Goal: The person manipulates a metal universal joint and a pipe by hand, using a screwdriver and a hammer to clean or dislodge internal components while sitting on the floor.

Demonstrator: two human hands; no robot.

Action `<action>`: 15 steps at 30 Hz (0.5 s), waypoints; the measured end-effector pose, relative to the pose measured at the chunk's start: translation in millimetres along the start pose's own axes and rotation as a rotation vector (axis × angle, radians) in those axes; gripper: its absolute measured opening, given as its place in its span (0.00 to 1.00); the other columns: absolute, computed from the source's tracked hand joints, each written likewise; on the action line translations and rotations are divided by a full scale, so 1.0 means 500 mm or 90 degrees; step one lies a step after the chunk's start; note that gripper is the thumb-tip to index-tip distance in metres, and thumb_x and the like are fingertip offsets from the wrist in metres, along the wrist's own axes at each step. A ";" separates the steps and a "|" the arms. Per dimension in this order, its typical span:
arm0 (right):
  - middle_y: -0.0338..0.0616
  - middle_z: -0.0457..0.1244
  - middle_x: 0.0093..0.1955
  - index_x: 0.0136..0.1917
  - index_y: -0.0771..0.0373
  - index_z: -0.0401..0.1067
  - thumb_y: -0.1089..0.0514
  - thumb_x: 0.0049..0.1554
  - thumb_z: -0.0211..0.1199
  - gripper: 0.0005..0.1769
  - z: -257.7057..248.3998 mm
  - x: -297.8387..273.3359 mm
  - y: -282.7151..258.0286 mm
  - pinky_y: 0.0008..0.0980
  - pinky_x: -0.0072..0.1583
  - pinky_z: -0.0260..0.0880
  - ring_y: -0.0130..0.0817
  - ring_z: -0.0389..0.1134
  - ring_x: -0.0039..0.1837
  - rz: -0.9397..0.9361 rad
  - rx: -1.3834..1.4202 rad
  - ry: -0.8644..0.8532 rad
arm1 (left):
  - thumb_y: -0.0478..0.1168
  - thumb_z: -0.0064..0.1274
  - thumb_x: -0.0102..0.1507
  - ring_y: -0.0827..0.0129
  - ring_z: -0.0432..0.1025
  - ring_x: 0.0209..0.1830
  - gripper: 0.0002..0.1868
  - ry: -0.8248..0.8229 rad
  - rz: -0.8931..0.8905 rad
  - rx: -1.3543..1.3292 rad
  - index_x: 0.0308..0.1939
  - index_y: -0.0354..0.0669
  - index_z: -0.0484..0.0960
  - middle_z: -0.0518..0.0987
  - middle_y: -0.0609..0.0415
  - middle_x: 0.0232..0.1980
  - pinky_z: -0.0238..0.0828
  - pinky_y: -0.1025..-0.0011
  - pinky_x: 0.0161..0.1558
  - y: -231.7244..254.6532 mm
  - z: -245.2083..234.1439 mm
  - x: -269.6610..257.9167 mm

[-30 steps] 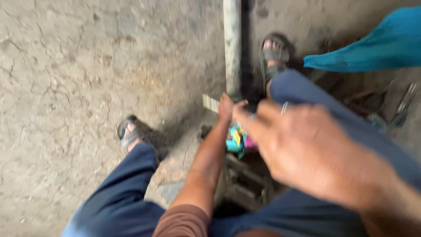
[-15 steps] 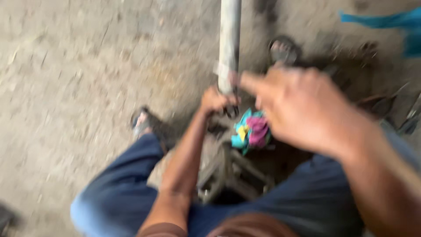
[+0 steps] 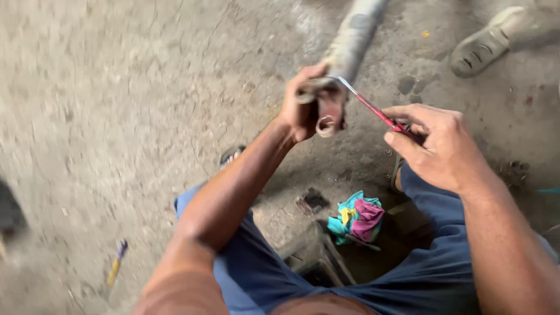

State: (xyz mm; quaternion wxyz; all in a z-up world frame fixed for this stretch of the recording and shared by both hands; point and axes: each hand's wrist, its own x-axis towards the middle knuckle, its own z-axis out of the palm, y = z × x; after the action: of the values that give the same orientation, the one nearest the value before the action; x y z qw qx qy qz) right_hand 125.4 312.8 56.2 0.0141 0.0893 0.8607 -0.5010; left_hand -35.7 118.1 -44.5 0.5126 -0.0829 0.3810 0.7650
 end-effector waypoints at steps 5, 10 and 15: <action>0.47 0.71 0.44 0.61 0.69 0.76 0.65 0.55 0.68 0.20 0.000 0.021 0.022 0.29 0.45 0.71 0.26 0.69 0.43 -0.014 -0.052 -0.006 | 0.60 0.55 0.59 0.57 0.74 0.42 0.33 -0.021 -0.061 -0.026 0.55 0.36 0.74 0.76 0.44 0.48 0.76 0.55 0.43 -0.031 -0.014 0.024; 0.45 0.70 0.43 0.61 0.70 0.75 0.67 0.57 0.65 0.18 -0.007 0.017 0.026 0.24 0.44 0.72 0.22 0.70 0.42 0.117 0.049 -0.014 | 0.57 0.51 0.63 0.53 0.77 0.30 0.28 -0.031 -0.094 0.002 0.48 0.32 0.76 0.78 0.43 0.38 0.77 0.57 0.35 -0.055 -0.005 0.033; 0.46 0.67 0.44 0.64 0.72 0.75 0.69 0.59 0.65 0.19 -0.020 -0.005 0.020 0.25 0.43 0.70 0.23 0.66 0.43 0.117 0.070 0.022 | 0.60 0.49 0.63 0.61 0.74 0.19 0.28 0.040 -0.095 0.047 0.40 0.34 0.78 0.79 0.48 0.28 0.71 0.64 0.22 -0.115 0.012 0.038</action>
State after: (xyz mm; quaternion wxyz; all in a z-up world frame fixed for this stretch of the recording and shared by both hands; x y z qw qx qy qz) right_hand 130.0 326.0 52.9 0.0403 0.1768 0.8204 -0.5423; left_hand 5.7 146.4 -79.0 0.5586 -0.1159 0.4174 0.7073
